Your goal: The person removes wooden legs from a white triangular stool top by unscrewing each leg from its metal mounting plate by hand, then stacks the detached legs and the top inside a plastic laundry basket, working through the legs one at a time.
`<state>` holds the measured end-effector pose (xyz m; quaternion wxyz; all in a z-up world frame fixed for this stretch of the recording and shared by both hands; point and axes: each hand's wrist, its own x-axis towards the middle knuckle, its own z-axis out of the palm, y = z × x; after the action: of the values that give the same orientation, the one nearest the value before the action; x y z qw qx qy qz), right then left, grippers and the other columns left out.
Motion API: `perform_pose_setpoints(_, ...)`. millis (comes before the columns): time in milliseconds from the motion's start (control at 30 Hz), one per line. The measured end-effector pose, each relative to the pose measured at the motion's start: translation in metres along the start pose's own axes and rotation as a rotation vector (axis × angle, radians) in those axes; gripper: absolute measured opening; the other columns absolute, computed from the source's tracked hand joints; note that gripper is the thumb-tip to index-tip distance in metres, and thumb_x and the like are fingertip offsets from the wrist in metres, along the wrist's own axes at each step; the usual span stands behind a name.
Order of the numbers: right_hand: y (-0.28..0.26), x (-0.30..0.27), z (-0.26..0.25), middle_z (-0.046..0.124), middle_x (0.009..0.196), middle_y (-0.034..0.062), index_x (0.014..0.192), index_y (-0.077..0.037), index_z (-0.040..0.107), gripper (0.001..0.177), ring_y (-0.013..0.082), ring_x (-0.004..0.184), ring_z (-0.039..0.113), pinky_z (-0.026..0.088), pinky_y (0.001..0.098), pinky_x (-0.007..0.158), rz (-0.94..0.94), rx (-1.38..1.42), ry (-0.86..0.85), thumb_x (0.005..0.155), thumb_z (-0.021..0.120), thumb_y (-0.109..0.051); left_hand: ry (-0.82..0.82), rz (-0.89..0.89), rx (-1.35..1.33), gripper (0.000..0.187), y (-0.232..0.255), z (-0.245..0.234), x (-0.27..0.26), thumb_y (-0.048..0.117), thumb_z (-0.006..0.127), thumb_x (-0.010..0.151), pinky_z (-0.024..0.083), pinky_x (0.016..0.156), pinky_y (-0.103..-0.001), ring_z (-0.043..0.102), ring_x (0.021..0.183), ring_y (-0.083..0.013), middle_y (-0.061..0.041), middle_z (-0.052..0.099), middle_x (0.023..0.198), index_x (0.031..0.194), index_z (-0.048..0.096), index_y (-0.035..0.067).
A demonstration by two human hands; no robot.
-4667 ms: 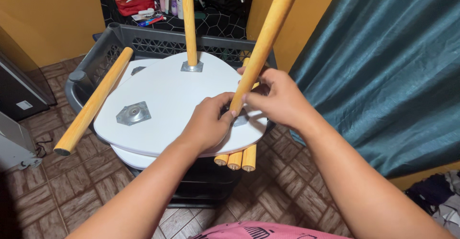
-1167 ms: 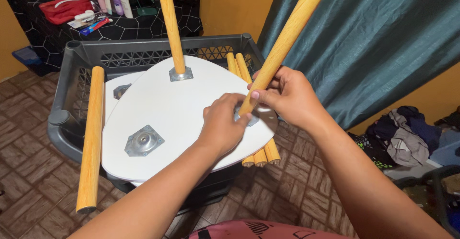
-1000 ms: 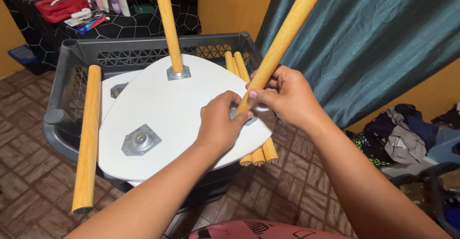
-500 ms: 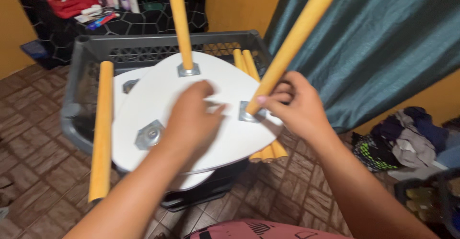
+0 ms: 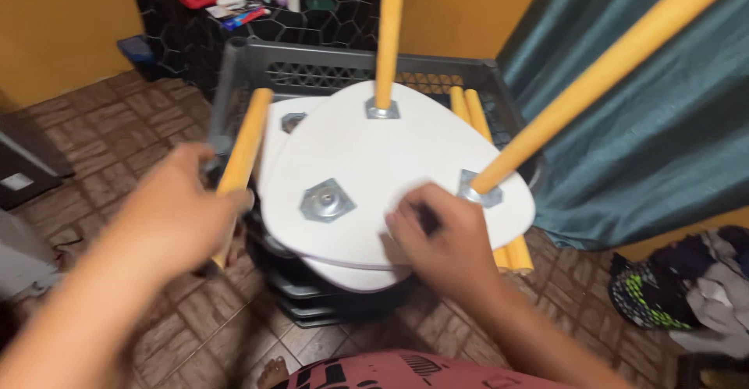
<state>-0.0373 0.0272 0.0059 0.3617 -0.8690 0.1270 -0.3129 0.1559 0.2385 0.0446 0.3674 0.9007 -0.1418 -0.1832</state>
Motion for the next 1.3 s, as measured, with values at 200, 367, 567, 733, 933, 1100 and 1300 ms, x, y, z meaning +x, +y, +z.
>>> perform_pose_setpoints(200, -0.022, 0.113, 0.040, 0.056, 0.131, 0.0307, 0.146, 0.005, 0.043, 0.078, 0.0457, 0.118, 0.055, 0.047, 0.0463, 0.097, -0.796, -0.207, -0.013, 0.076, 0.077, -0.006, -0.688, 0.158, -0.429, 0.052, 0.006, -0.120, 0.016, 0.027, 0.062, 0.094, 0.057, 0.037, -0.037, 0.067, 0.050, -0.0231, -0.015, 0.072, 0.078, 0.144, 0.051, 0.016)
perform_pose_setpoints(367, -0.033, 0.159, 0.053, 0.071, 0.117, 0.0121, 0.128, -0.012, 0.059, 0.042, 0.0328, 0.110, 0.069, 0.056, 0.0402, 0.093, -0.683, -0.325, -0.301, 0.089, 0.074, -0.004, -1.042, 0.478, -0.660, 0.048, -0.003, -0.174, 0.018, 0.021, 0.050, 0.110, 0.062, 0.056, -0.039, 0.073, 0.070, -0.0289, -0.022, 0.071, 0.093, 0.144, 0.047, -0.012)
perform_pose_setpoints(567, -0.035, 0.130, 0.051, 0.073, 0.102, 0.0072, 0.122, -0.006, 0.059, 0.027, 0.0195, 0.098, 0.074, 0.058, 0.0370, 0.086, -0.310, -0.107, -0.482, 0.097, 0.069, -0.014, -0.461, 0.523, -0.881, 0.047, -0.016, -0.142, 0.019, 0.007, 0.053, 0.096, 0.061, 0.078, -0.037, 0.075, 0.088, -0.0264, -0.017, 0.069, 0.106, 0.142, 0.058, -0.004)
perform_pose_setpoints(733, -0.032, 0.114, 0.046, 0.068, 0.101, 0.0049, 0.122, -0.001, 0.063, 0.027, 0.0132, 0.093, 0.068, 0.060, 0.0328, 0.082, -0.091, 0.207, -0.553, 0.096, 0.067, -0.008, -0.089, 0.576, -0.560, 0.050, -0.021, 0.000, 0.020, -0.003, 0.069, 0.079, 0.057, 0.074, -0.028, 0.068, 0.086, -0.0143, -0.007, 0.069, 0.110, 0.129, 0.065, 0.002)
perform_pose_setpoints(933, -0.025, 0.110, 0.041, 0.071, 0.108, 0.0056, 0.128, -0.002, 0.062, 0.034, 0.0124, 0.099, 0.071, 0.060, 0.0309, 0.089, -0.182, 0.225, -0.596, 0.094, 0.067, -0.005, 0.022, 0.512, -0.520, 0.045, -0.021, 0.082, 0.015, 0.003, 0.075, 0.081, 0.061, 0.079, -0.027, 0.072, 0.091, -0.0122, -0.006, 0.076, 0.103, 0.125, 0.067, 0.001)
perform_pose_setpoints(1100, -0.016, 0.099, 0.043, 0.073, 0.114, 0.0071, 0.129, -0.002, 0.062, 0.033, 0.0146, 0.105, 0.070, 0.060, 0.0325, 0.094, -0.268, 0.256, -0.622, 0.096, 0.066, -0.005, 0.197, 0.578, -0.761, 0.056, -0.007, 0.090, 0.000, 0.002, 0.066, 0.082, 0.061, 0.076, -0.026, 0.072, 0.096, -0.0140, -0.008, 0.066, 0.112, 0.137, 0.056, -0.001)
perform_pose_setpoints(1300, -0.009, 0.101, 0.042, 0.073, 0.109, 0.0070, 0.127, -0.002, 0.063, 0.033, 0.0150, 0.101, 0.071, 0.059, 0.0325, 0.093, -0.303, 0.242, -0.641, 0.094, 0.064, 0.000, 0.229, 0.556, -0.867, 0.040, 0.017, 0.081, -0.015, 0.010, 0.073, 0.088, 0.058, 0.068, -0.025, 0.073, 0.083, -0.0116, -0.009, 0.072, 0.102, 0.123, 0.060, -0.002)
